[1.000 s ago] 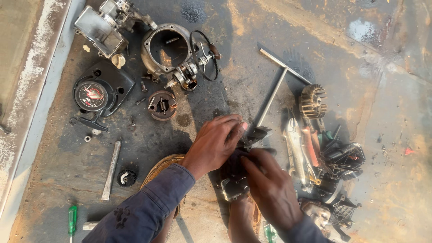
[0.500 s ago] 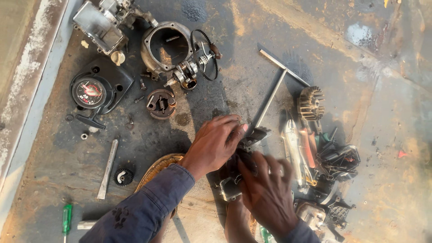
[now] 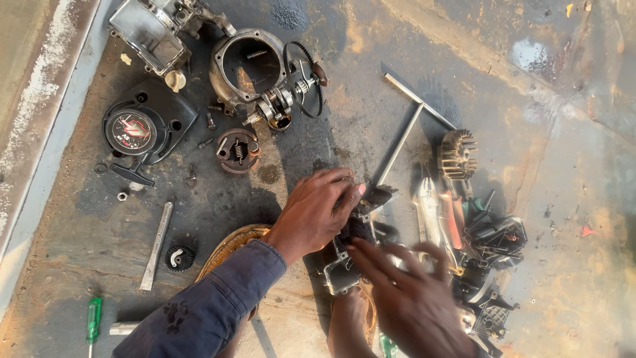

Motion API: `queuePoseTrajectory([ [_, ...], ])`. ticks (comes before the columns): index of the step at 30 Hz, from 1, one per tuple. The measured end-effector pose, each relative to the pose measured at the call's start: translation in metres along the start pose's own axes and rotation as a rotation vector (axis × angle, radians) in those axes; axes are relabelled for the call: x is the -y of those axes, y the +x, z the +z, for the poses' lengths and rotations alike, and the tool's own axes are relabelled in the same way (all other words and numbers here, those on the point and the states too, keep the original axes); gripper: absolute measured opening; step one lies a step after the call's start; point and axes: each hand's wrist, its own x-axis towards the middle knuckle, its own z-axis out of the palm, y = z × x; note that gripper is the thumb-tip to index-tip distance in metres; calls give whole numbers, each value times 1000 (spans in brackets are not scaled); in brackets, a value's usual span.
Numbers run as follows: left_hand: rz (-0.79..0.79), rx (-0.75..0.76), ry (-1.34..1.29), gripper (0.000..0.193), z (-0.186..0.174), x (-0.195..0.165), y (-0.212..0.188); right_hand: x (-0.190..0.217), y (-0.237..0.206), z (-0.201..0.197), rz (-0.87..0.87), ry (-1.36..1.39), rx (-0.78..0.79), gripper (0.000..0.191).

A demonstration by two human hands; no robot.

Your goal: The person scrubs a disassembled engine cylinder with a wire brush and solvent, then wipes it with a rag. They handle the cylinder and other engine parts on the floor while surrounded by tools.

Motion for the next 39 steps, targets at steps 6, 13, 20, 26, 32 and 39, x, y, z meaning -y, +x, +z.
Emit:
queuePoseTrajectory([
  [6,26,-18,29,66,7,2,0,-7,20,7,-113,-200,338,67],
  [13,19,0,56,63,14,6,1,-3,48,-5,-167,-436,635,65],
  [20,39,-27,61,55,10,-2,-2,0,49,-2,-193,-536,683,51],
  [26,-25,7,138,49,5,-5,-2,-19,51,2,-225,-289,491,43],
  [32,13,-15,96,50,7,4,-5,-18,46,-13,-215,-66,446,51],
  [39,36,13,114,55,14,1,-6,-1,39,-16,-321,-698,668,67],
])
